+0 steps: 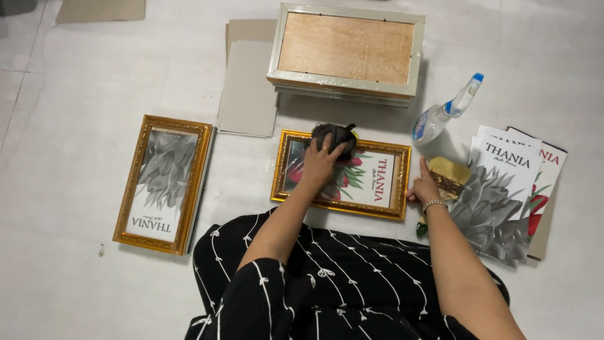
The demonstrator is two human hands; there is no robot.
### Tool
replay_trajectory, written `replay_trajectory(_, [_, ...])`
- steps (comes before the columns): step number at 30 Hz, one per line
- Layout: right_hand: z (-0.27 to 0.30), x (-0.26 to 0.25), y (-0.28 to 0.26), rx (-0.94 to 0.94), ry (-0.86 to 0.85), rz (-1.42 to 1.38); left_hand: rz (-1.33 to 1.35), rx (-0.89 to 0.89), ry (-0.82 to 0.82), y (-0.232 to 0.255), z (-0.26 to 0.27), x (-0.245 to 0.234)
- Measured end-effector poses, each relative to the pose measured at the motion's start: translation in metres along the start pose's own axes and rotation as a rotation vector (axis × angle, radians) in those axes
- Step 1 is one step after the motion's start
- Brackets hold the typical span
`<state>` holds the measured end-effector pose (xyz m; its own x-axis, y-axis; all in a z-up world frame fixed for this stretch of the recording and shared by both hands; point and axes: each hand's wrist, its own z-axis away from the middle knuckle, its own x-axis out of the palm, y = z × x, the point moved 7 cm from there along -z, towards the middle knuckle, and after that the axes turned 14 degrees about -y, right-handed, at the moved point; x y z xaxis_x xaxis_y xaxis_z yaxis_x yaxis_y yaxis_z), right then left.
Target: Cleaning and dusting a picture frame using a brush and a cloth
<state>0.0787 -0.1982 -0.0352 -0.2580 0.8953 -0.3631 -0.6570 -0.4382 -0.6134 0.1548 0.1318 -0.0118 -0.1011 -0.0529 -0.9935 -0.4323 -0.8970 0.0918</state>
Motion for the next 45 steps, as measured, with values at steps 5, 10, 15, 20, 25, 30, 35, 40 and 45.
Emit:
replay_trajectory(5, [0.001,0.001,-0.001,-0.008,-0.011,0.024,-0.002,0.157,-0.104,0.020,0.059,0.002])
replay_trajectory(10, [-0.005,-0.001,0.002,-0.009,-0.010,0.049,0.076,0.265,-0.214,0.013,0.117,-0.018])
replay_trajectory(15, [-0.003,-0.001,0.001,-0.007,0.002,0.039,-0.092,0.263,-0.164,-0.026,0.080,-0.030])
replay_trajectory(20, [0.000,0.000,0.000,-0.028,-0.012,0.013,-0.026,0.014,-0.015,-0.060,0.025,-0.025])
replay_trajectory(25, [-0.004,-0.001,0.001,-0.017,-0.012,0.030,0.027,-0.093,-0.146,-0.058,0.036,-0.020])
replay_trajectory(30, [0.001,0.000,-0.003,-0.016,-0.009,0.031,-0.004,0.067,-0.357,-0.041,0.117,-0.007])
replay_trajectory(35, [-0.001,-0.001,0.001,-0.001,-0.002,0.044,0.042,0.045,-0.401,-0.040,0.153,-0.020])
replay_trajectory(40, [0.003,0.000,-0.002,0.008,0.004,0.060,0.048,0.005,-0.248,-0.057,0.104,-0.014])
replay_trajectory(45, [0.001,0.000,-0.001,-0.007,0.007,0.027,0.048,-0.144,0.049,-0.080,0.032,-0.035])
